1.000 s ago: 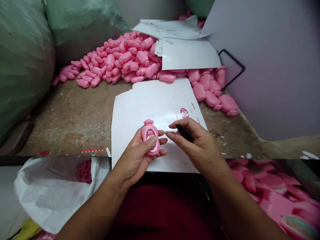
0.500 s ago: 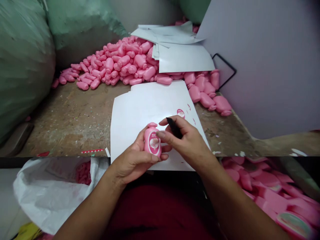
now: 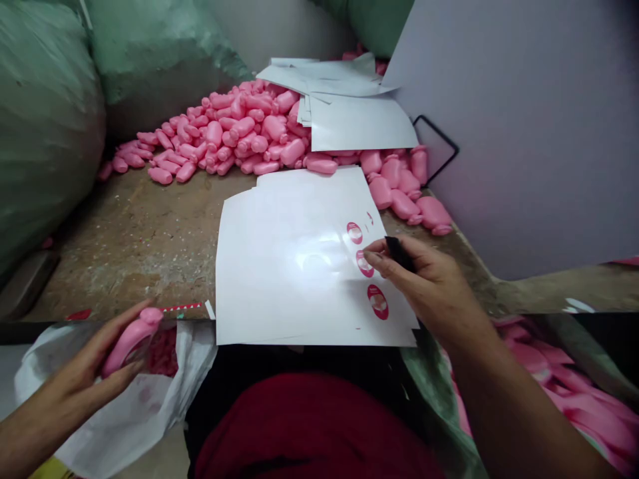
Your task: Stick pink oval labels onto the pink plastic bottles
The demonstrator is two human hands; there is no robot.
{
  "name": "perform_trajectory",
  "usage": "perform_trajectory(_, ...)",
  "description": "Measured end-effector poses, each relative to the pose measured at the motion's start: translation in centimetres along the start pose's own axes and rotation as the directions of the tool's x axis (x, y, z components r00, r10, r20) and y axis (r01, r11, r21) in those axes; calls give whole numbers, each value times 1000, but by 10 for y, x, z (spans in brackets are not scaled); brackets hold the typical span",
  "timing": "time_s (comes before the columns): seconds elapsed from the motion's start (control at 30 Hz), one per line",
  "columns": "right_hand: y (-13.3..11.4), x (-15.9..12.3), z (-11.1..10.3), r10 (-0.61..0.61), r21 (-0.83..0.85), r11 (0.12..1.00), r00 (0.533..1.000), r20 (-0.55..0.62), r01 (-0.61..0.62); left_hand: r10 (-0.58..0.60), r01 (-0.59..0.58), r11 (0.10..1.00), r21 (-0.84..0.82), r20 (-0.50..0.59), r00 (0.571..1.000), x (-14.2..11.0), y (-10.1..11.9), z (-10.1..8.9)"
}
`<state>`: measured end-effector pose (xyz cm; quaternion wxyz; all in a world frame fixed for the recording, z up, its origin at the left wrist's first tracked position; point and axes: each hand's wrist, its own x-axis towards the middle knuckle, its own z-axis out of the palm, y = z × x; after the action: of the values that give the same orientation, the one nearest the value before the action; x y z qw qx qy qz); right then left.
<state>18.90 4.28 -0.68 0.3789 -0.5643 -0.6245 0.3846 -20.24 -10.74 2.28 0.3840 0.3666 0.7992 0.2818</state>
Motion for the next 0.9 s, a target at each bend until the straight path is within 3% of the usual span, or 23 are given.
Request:
perform_trajectory(0.07, 10, -3, -3, 24, -108, 994, 999, 23, -21, 132, -84, 954, 286, -151, 980, 1, -3, -8)
perform_trajectory(0.13, 21, -6, -1, 26, -233, 972, 999, 31, -18, 195, -141, 935, 325, -142, 970, 5, 11, 11)
perform_trajectory(0.23, 34, -6, 7, -75, -382, 921, 997, 21, 78, 241, -238, 970, 49, -72, 968, 25, 42, 60)
perform_trajectory(0.33, 44, -5, 13, -168, -424, 889, 984, 54, 175, 200, -201, 953, -224, -29, 979, 50, 60, 96)
perform_trajectory(0.4, 49, -4, 13, -180, -406, 890, 979, 100, 205, 181, -186, 928, -322, -45, 982, 60, 64, 105)
perform_trajectory(0.53, 52, 0, 8, -207, -313, 915, 962, 177, 255, 163, -208, 875, -436, -138, 977, 68, 66, 105)
perform_trajectory(0.6, 50, 2, 5, -201, -267, 933, 965, 170, 242, 119, -142, 832, -536, -77, 990, 70, 69, 104)
perform_trajectory(0.73, 40, -7, 2, -283, -183, 935, 950, 133, 304, 84, 48, 758, -650, 171, 982, 68, 77, 105)
perform_trajectory(0.77, 38, -13, 4, -328, -194, 916, 934, 143, 352, 75, 89, 735, -672, 211, 975, 66, 80, 107)
perform_trajectory(0.87, 36, -28, 19, -421, -278, 806, 836, 352, 523, 30, 209, 631, -747, 293, 956, 55, 95, 110)
perform_trajectory(0.9, 35, -30, 25, -432, -314, 778, 826, 362, 545, 28, 233, 600, -765, 311, 950, 51, 101, 111)
